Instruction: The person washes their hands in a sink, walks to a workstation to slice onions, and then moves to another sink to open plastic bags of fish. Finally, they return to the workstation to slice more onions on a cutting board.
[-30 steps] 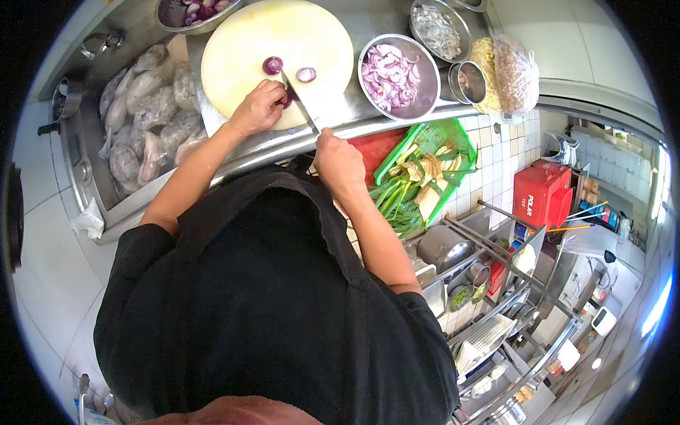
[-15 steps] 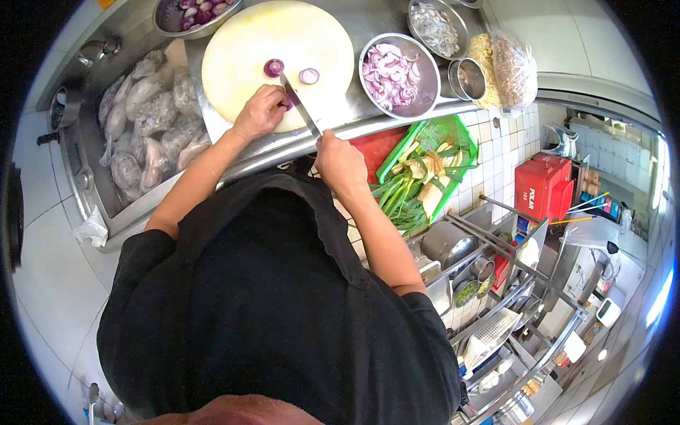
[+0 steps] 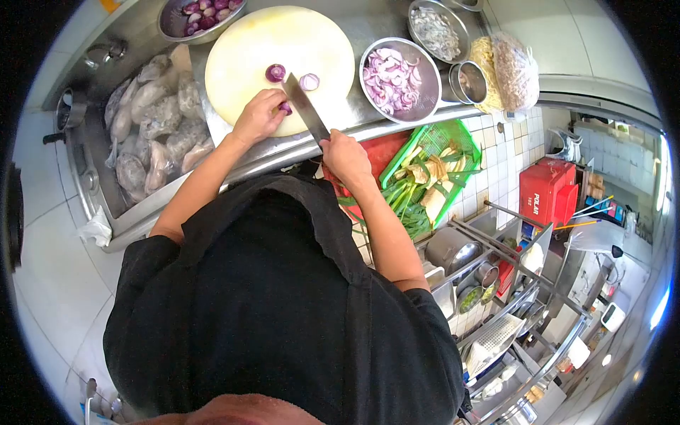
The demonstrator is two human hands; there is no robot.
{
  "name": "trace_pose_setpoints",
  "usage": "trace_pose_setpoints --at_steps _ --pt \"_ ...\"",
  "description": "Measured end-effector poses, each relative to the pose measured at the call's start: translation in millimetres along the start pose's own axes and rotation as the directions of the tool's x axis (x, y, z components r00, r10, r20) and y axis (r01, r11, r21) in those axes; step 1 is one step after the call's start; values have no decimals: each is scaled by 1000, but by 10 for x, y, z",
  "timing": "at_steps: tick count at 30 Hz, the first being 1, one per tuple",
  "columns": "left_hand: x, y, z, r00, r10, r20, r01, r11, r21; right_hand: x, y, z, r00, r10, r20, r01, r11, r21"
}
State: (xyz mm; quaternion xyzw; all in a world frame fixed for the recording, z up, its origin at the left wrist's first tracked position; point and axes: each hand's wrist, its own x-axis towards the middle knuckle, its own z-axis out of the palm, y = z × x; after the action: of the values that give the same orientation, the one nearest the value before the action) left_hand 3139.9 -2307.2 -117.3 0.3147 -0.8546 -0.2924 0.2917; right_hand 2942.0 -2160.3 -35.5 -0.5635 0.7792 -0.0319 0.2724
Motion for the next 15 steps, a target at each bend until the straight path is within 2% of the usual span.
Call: trace_pose_setpoints --at_steps 1,2,4,7,8,9,10,13,15 --pt "20 41 -54 997 -28 69 24 998 58 -5 -7 1 1000 16 -4 -16 1000 -2" --pt "39 114 -69 974 -207 88 200 976 84 -12 -18 -1 999 33 -9 -33 999 -3" --pt "106 324 -98 838 -534 111 519 843 141 -36 -46 -4 999 51 -13 -51 999 5" --pt "102 455 -237 735 -643 217 649 759 53 -91 -127 -12 999 51 -17 -51 999 17" --pt "47 394 -218 873 -473 119 474 880 19 -119 -163 -23 999 49 -21 -49 999 15" --pt "-56 279 -185 961 -278 18 277 961 8 -144 -188 -9 999 48 -23 -48 999 15" --pt "-124 210 -179 994 -67 -82 68 998 17 -152 -202 22 999 51 -10 -51 999 18" --pt "-96 2 -121 993 118 -2 -118 992 -41 -165 -251 39 998 58 12 -59 998 4" --pt "-16 -108 -101 984 172 50 -171 985 -24 -201 -314 -50 998 58 16 -58 998 -36"
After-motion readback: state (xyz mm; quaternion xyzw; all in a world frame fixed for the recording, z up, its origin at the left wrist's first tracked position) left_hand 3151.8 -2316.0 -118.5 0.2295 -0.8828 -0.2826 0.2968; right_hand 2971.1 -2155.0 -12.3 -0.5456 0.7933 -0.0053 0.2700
